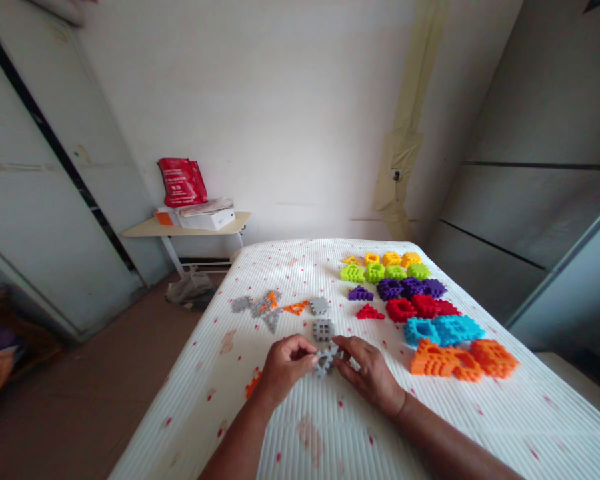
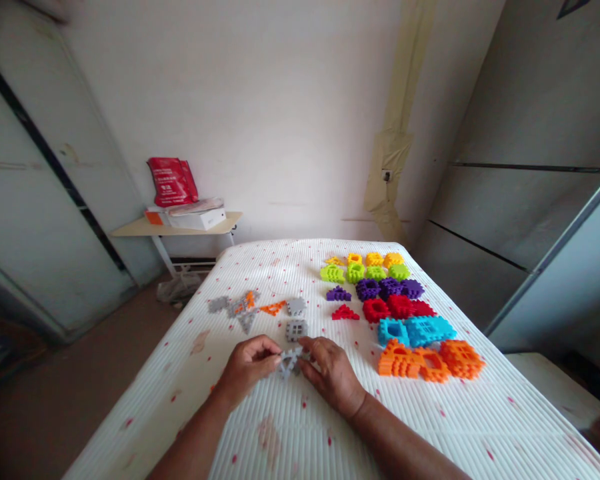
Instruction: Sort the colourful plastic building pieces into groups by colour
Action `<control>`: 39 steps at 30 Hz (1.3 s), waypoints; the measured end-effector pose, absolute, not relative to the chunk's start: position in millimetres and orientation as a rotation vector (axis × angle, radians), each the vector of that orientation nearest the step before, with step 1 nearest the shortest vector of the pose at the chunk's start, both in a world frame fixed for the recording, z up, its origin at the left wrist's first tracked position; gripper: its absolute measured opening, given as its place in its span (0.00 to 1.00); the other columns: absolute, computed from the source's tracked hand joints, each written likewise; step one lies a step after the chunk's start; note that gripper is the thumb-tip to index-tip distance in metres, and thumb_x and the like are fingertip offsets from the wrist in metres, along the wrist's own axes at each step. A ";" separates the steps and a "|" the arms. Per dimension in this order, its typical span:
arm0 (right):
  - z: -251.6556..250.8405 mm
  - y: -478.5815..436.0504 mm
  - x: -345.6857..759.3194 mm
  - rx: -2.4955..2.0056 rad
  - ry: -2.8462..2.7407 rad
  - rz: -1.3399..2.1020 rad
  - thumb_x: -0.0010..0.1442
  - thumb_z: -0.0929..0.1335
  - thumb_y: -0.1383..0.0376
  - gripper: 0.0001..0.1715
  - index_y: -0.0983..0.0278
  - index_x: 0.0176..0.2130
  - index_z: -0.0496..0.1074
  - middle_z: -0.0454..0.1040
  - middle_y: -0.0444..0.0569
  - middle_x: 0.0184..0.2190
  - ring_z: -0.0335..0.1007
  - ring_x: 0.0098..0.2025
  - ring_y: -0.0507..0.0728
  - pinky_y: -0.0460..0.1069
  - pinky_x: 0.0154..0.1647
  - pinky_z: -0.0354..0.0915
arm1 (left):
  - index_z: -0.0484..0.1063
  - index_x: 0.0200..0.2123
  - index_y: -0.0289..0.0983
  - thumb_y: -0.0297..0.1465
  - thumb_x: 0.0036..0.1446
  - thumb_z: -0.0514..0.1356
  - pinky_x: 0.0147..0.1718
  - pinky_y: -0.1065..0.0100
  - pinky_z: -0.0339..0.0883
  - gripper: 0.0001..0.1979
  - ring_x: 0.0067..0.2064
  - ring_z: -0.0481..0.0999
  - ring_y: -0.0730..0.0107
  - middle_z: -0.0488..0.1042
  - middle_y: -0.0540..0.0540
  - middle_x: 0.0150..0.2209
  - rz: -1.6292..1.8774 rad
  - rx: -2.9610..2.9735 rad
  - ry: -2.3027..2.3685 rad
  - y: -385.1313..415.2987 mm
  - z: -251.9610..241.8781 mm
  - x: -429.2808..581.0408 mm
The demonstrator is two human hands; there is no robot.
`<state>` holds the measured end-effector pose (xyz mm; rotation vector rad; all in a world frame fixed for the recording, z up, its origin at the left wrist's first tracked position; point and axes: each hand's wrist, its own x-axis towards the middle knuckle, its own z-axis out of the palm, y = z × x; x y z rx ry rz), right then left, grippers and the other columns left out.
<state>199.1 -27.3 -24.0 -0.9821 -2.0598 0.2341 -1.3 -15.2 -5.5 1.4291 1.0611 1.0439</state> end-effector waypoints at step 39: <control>-34.1 -15.6 196.4 -1.092 -1.619 0.934 0.55 0.65 0.58 0.11 0.63 0.36 0.66 0.67 0.42 0.23 0.62 0.24 0.50 0.45 0.24 0.60 | 0.71 0.28 0.35 0.30 0.42 0.59 0.22 0.74 0.62 0.07 0.22 0.69 0.74 0.70 0.53 0.19 1.093 1.402 1.180 -7.2 -16.1 3.0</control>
